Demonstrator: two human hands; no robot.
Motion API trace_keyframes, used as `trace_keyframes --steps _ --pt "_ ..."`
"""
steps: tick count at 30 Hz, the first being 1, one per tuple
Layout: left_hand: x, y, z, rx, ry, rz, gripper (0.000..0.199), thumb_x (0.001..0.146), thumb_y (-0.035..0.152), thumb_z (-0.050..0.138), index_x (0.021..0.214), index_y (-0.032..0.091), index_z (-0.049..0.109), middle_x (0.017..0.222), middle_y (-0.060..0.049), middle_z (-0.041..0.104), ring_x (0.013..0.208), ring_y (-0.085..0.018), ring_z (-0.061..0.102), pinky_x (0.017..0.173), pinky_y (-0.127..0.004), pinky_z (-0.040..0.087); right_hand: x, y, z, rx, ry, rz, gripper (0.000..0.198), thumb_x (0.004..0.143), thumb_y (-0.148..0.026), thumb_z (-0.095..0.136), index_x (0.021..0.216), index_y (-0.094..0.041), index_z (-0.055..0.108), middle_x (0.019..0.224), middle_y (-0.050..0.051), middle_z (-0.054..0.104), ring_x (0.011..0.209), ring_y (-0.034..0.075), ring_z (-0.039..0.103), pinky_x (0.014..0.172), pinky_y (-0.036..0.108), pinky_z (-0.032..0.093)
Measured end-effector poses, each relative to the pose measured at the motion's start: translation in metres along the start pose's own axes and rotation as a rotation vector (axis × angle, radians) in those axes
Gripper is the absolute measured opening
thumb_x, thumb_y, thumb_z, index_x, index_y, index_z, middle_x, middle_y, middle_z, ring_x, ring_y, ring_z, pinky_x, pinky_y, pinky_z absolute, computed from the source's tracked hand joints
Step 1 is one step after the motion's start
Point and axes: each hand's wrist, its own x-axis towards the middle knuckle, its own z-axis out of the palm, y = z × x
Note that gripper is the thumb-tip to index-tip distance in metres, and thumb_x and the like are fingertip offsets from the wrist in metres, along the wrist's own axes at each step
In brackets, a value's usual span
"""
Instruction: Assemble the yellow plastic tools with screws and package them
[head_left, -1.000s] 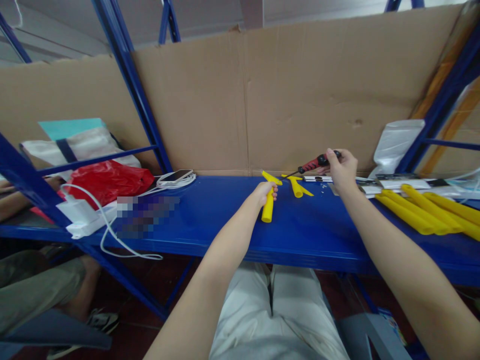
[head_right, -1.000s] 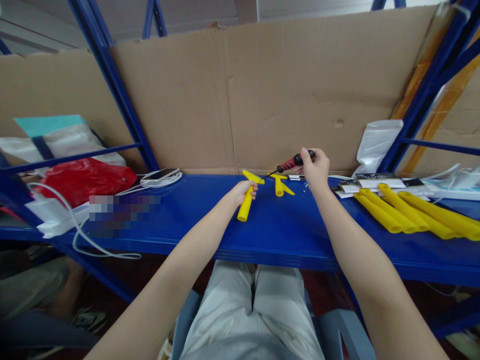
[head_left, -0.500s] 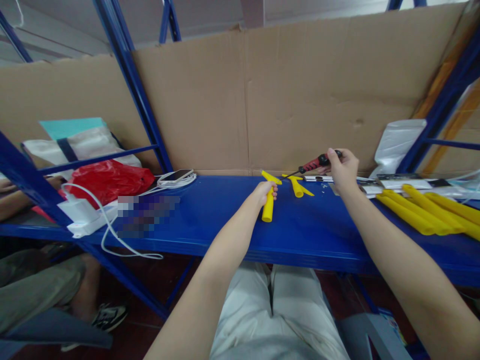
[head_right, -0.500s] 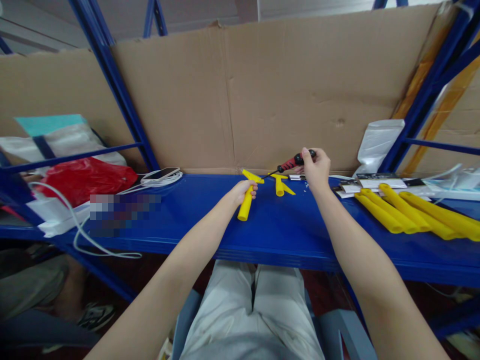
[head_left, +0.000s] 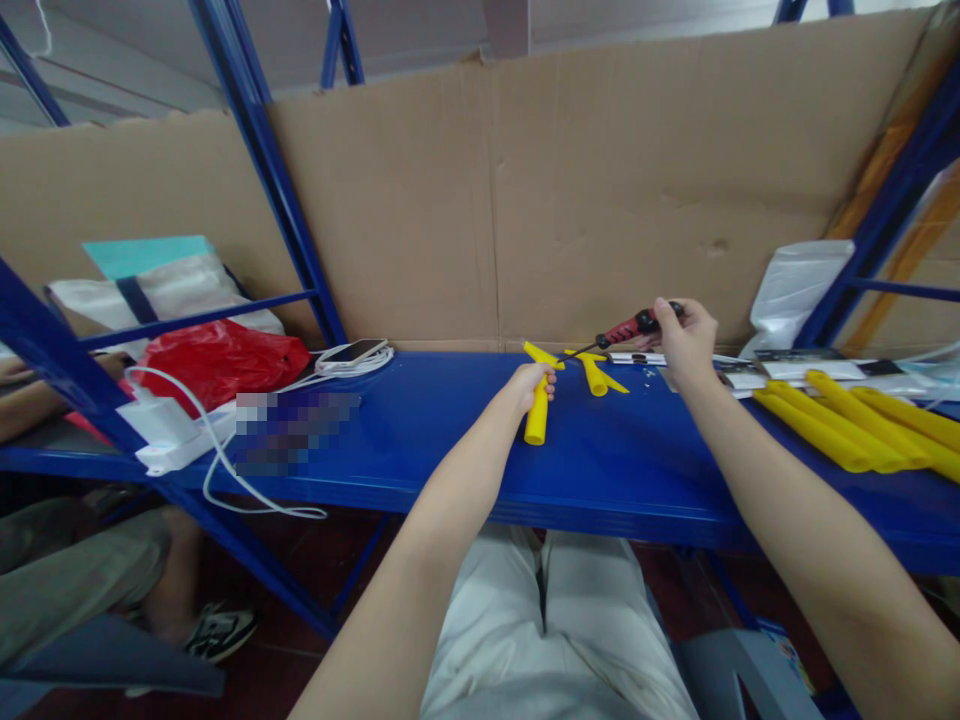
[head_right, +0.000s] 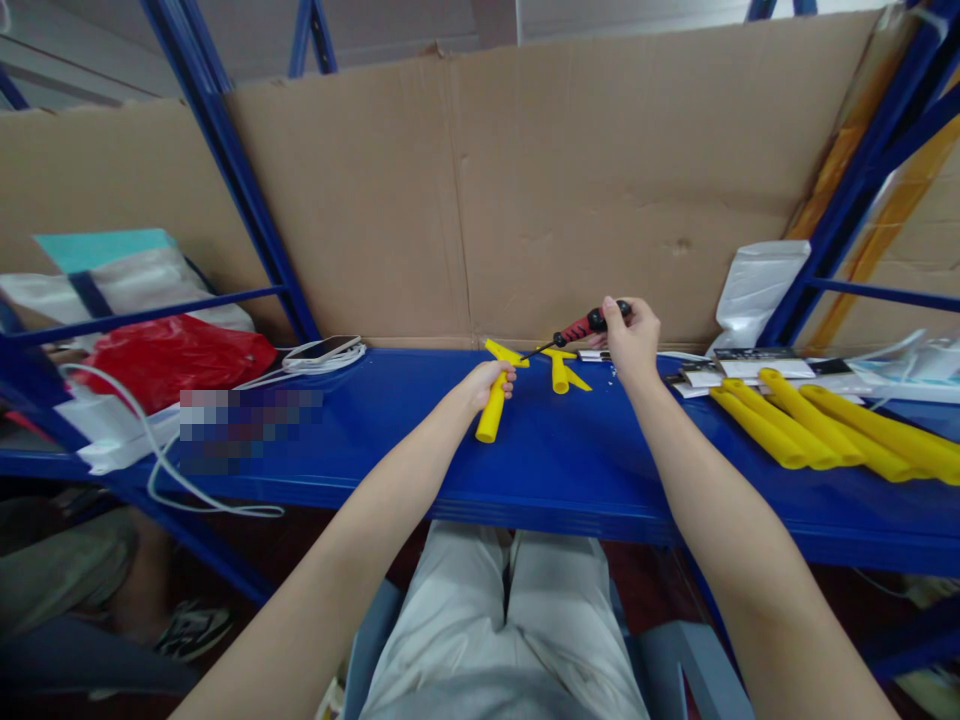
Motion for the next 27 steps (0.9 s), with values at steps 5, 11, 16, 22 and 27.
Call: trace_keyframes --steps 5,11,16,22,27 --pt "0.000 0.000 0.000 0.000 0.011 0.003 0.035 0.088 0.033 0.053 0.117 0.014 0.053 0.117 -0.010 0.054 0.099 -0.019 0.056 0.083 -0.039 0.049 -0.002 -0.004 -0.001 0.040 0.006 0.023 0.051 0.077 -0.060 0.047 0.110 -0.021 0.048 0.079 0.009 0.063 0.067 0.025 0.064 0.056 0.040 0.050" --pt "-0.004 0.002 0.002 -0.003 0.007 -0.017 0.032 0.088 0.032 0.053 0.113 0.013 0.054 0.109 -0.009 0.057 0.091 -0.017 0.058 0.077 -0.035 0.050 0.000 -0.001 -0.002 0.044 0.011 0.004 0.051 0.076 -0.062 0.047 0.108 -0.021 0.049 0.076 0.008 0.061 0.064 0.024 0.063 0.055 0.039 0.050" --pt "-0.014 0.007 0.004 -0.009 -0.033 -0.045 0.016 0.085 0.008 0.039 0.073 0.013 0.049 0.053 0.003 0.042 0.037 -0.004 0.034 0.038 -0.017 0.031 0.000 0.000 -0.003 0.021 -0.012 -0.058 0.052 0.076 -0.063 0.046 0.108 -0.021 0.049 0.076 0.008 0.060 0.065 0.024 0.063 0.055 0.038 0.049" --pt "-0.024 0.012 0.007 0.018 -0.048 -0.078 0.017 0.079 0.004 0.036 0.067 0.017 0.040 0.046 0.006 0.037 0.031 -0.004 0.028 0.034 -0.016 0.024 -0.002 -0.006 -0.005 -0.020 -0.009 -0.060 0.037 0.079 -0.047 0.048 0.106 -0.021 0.050 0.086 0.009 0.060 0.067 0.022 0.062 0.058 0.038 0.050" --pt "-0.028 0.015 0.009 0.056 -0.042 -0.086 0.020 0.081 0.004 0.035 0.066 0.017 0.039 0.044 0.006 0.036 0.030 -0.004 0.028 0.035 -0.015 0.024 -0.002 -0.005 -0.008 -0.103 -0.018 -0.053 0.033 0.080 -0.039 0.047 0.108 -0.023 0.049 0.088 0.008 0.060 0.064 0.019 0.060 0.056 0.035 0.049"
